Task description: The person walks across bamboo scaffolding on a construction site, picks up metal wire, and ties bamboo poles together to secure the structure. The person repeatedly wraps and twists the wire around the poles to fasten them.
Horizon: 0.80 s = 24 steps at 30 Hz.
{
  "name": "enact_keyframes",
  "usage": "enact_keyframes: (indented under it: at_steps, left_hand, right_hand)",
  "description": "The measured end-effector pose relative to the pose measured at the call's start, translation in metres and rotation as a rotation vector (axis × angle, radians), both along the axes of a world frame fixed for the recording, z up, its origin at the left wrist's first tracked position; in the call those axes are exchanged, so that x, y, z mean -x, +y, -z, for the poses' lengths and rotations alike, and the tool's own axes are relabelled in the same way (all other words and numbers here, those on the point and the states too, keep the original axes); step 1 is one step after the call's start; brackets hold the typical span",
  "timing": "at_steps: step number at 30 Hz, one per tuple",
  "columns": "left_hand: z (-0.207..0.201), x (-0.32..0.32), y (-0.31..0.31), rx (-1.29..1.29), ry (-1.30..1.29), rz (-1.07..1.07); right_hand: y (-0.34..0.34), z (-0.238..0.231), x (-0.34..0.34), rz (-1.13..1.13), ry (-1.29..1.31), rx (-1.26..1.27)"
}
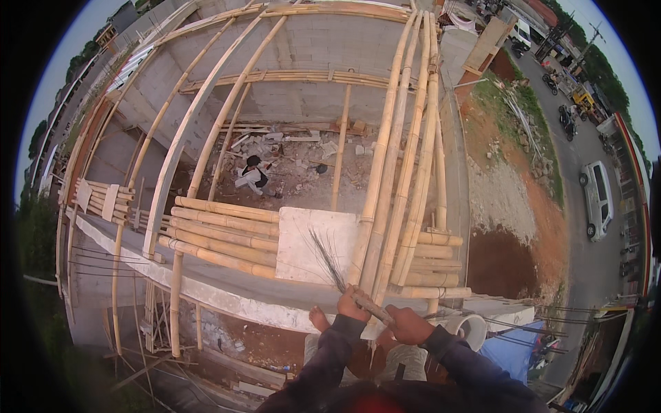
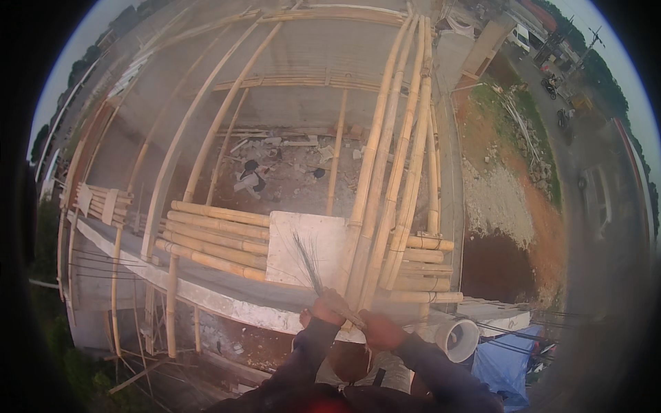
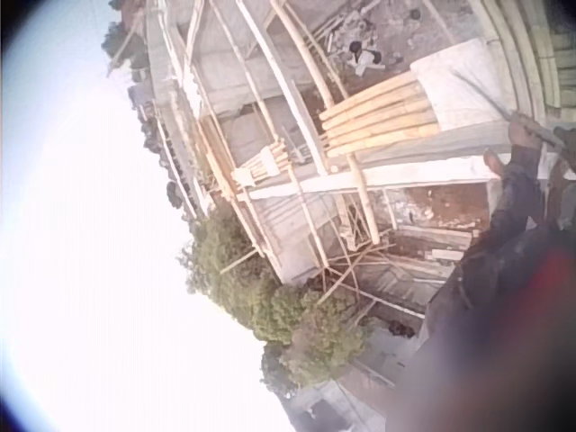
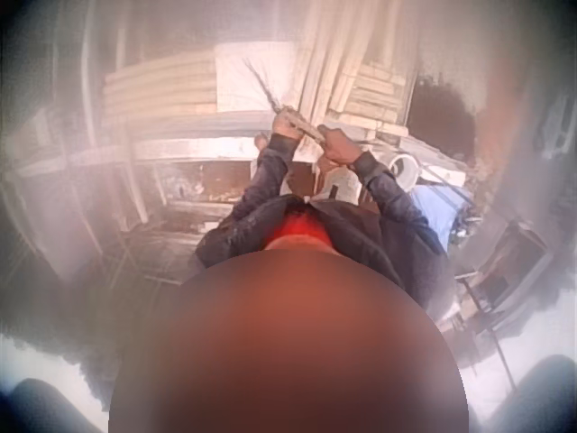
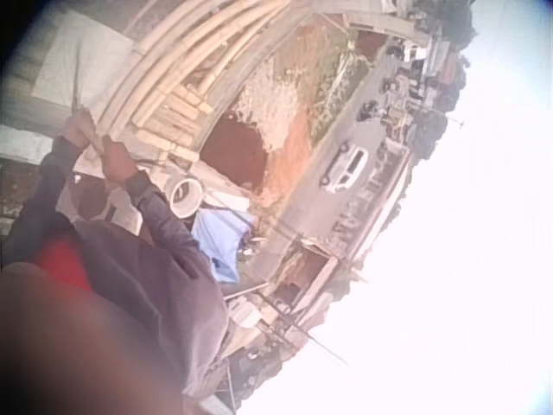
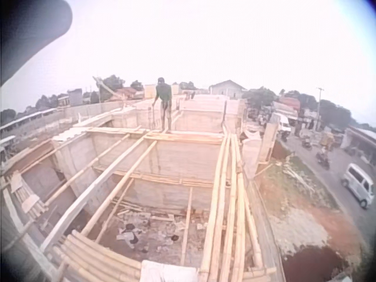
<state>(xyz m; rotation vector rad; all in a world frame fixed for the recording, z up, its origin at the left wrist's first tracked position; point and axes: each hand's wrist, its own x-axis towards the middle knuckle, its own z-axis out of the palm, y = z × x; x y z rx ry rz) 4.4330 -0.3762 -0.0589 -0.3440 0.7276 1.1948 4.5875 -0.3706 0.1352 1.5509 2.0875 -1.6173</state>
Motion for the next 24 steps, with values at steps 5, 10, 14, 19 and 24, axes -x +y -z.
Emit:
enact_keyframes:
  at_steps: [5, 10, 14, 19, 24]
  left_hand:
    - [-0.152, 0.095, 0.048, 0.029, -0.049, -0.010]
    - [-0.258, 0.211, 0.089, -0.374, -0.167, -0.117]
    - [-0.284, 0.290, 0.084, -0.386, 0.145, -0.320]
    - [-0.268, 0.351, 0.038, -0.196, 0.350, -0.545]
    - [-0.233, 0.385, -0.021, 0.052, 0.561, -0.799]
  right_hand:
    - [0.022, -0.084, 0.080, 0.124, 0.161, -0.148]
    - [0.070, -0.125, 0.100, 0.434, 0.476, -0.510]
    - [0.133, -0.145, 0.071, 0.733, 0.175, -0.621]
    - [0.253, -0.178, 0.059, 0.544, 0.161, -0.673]
    - [0.432, -0.202, 0.091, 0.377, 0.020, -0.908]
